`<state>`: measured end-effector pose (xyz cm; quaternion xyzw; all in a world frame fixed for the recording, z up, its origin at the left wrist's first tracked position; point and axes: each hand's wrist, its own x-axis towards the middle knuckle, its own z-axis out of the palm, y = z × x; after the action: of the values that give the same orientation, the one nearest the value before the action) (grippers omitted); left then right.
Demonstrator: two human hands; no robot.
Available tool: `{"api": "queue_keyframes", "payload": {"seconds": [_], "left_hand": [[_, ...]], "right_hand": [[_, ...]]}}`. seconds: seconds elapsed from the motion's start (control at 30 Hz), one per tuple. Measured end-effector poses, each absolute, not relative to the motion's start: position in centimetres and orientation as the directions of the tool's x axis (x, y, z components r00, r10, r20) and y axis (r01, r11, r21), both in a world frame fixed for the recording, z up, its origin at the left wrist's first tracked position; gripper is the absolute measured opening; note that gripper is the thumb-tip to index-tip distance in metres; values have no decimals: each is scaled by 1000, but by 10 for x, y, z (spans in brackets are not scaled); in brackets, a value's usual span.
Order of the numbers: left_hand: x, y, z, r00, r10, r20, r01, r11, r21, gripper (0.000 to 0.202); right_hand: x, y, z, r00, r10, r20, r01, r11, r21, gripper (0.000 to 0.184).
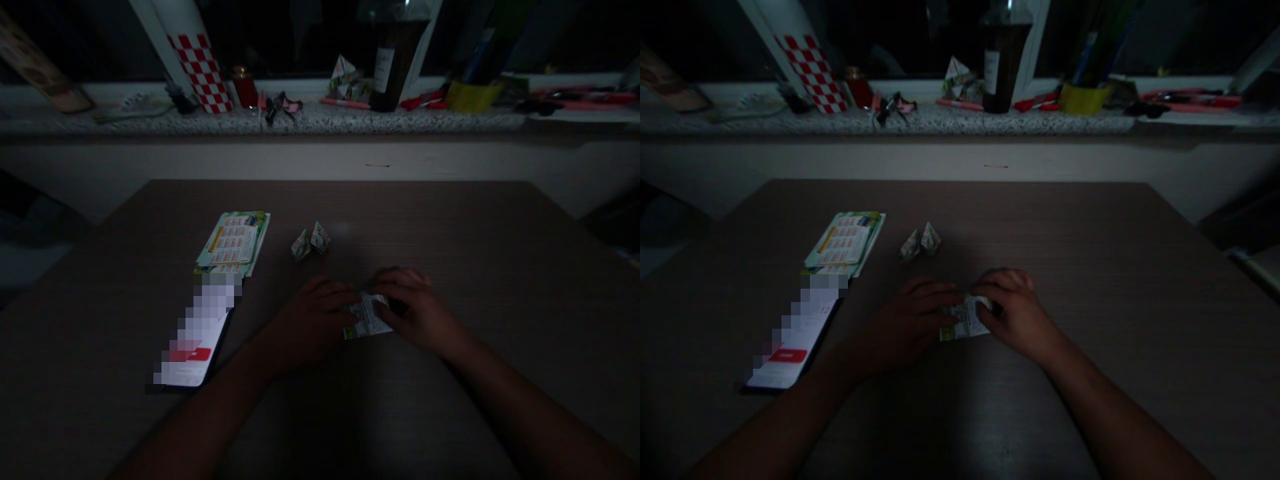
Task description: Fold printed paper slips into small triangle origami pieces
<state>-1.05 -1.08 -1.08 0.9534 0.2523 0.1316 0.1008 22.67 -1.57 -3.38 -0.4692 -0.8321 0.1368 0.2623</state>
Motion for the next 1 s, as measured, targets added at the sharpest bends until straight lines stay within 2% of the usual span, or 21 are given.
{"api": "queue_keyframes", "payload": {"seconds": [0.1, 0.23, 0.4, 0.77, 1.0], "left_hand": [[-11, -11, -12, 836, 518, 179, 461, -841, 283, 31], [-10, -11, -12, 842, 521, 141, 460, -830, 316, 31], [-10, -11, -9, 842, 522, 134, 450, -818, 358, 41], [-13, -10, -6, 848, 501, 174, 407, -825, 392, 39], [-14, -9, -3, 847, 515, 132, 434, -814, 386, 31]], "right_hand": [[225, -17, -35, -473, 814, 338, 712, 579, -398, 24], [222, -18, -35, -574, 767, 287, 635, 638, -435, 28], [221, -21, -29, -565, 795, 220, 652, 594, -472, 30], [221, -25, -22, -562, 814, 144, 677, 553, -485, 44], [222, -25, -23, -556, 819, 142, 668, 541, -510, 38]]}}
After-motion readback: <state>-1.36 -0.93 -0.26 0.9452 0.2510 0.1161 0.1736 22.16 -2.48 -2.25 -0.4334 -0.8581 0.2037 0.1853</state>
